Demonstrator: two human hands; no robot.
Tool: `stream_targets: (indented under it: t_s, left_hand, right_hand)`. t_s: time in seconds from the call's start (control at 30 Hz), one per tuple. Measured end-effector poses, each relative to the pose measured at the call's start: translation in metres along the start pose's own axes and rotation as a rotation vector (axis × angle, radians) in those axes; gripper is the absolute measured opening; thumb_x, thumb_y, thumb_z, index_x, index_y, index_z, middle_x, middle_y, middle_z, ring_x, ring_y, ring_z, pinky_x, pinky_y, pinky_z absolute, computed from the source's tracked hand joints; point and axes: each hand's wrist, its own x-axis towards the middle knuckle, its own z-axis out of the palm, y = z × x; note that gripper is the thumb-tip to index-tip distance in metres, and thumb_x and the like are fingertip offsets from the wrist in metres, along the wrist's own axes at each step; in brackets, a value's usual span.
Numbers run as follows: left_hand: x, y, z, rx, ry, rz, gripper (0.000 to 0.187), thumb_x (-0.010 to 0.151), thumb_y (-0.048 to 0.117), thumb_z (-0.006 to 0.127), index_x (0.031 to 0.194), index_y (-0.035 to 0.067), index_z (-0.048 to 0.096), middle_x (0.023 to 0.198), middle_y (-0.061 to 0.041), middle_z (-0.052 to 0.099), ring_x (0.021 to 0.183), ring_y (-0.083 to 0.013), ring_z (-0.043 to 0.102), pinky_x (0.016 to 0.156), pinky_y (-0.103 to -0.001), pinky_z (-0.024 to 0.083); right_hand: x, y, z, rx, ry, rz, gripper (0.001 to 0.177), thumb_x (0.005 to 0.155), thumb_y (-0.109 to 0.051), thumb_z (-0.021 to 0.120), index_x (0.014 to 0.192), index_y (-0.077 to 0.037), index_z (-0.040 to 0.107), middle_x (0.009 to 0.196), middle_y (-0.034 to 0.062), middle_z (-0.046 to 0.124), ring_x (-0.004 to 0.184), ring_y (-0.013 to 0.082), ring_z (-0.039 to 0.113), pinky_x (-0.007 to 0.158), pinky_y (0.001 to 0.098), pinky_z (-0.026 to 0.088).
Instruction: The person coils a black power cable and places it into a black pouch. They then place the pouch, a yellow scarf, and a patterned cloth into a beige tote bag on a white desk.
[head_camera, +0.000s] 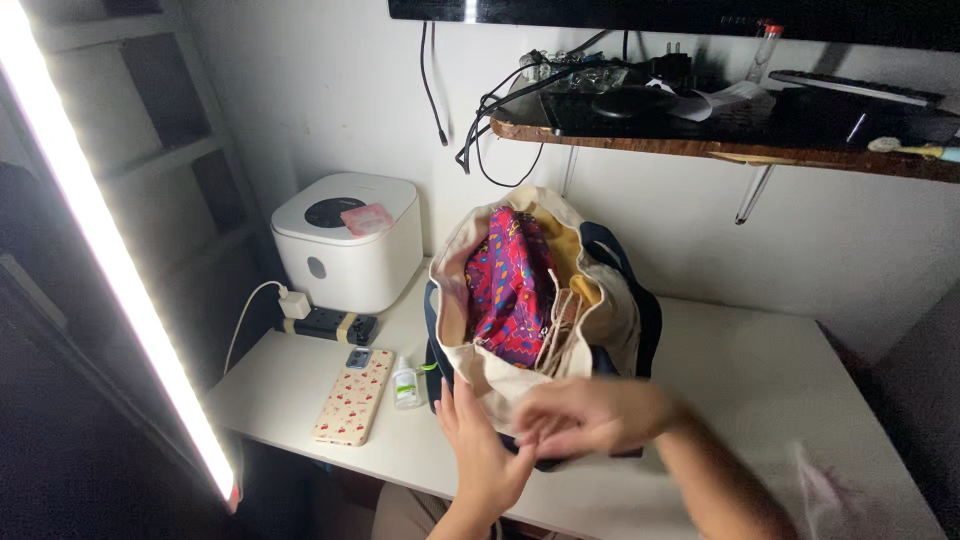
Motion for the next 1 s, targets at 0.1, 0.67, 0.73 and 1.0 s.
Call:
stream_targets:
  t_s: [0.1,0.67,0.73,1.0]
  left_hand:
    - [0.005,0.012,0.009,0.076,-0.01,-0.027,0.126,0.067,0.049,0.087,0.149,-0.013,0.013,0.155,-0.034,0.022,0.144,-0.0591,0.014,0.112,-0.073,0.005]
    - [-0.03,-0.023,0.099,0.058,0.085,0.088,0.139,0.057,0.025,0.099,0.151,0.001,-0.001,0.153,-0.043,0.006,0.143,-0.068,0.004,0.113,-0.075,0.013]
    - [-0.026,-0.033,0.104,0.111,0.067,0.106,0.137,0.056,0.026,0.098,0.15,0.001,0.001,0.151,-0.042,0.008,0.14,-0.0689,0.005,0.112,-0.077,0.011]
    - [-0.018,-0.037,0.112,0.169,0.087,0.154,0.133,0.056,0.02,0.094,0.15,0.0,0.002,0.152,-0.041,0.012,0.142,-0.0673,0.008,0.114,-0.076,0.011]
  right_hand:
    - [-0.031,0.008,-0.049,0.056,0.256,-0.26,0.024,0.101,-0.02,0.064,0.118,-0.003,0.063,0.109,0.0108,0.073,0.104,0.0172,0.072,0.091,0.0325,0.06]
    - [0.051,0.162,-0.259,-0.555,1.211,0.493,0.061,0.078,-0.015,0.082,0.133,-0.008,0.056,0.111,0.0137,0.073,0.102,0.027,0.069,0.089,0.037,0.054]
    - [0.031,0.185,-0.261,-0.519,1.205,0.461,0.053,0.082,-0.008,0.075,0.133,-0.011,0.06,0.104,0.0132,0.074,0.097,0.0283,0.072,0.085,0.039,0.056]
    - [-0.001,0.146,-0.23,-0.856,1.034,0.119,0.066,0.081,0.011,0.054,0.142,-0.015,0.053,0.132,0.0186,0.061,0.119,0.0324,0.061,0.095,0.0418,0.052]
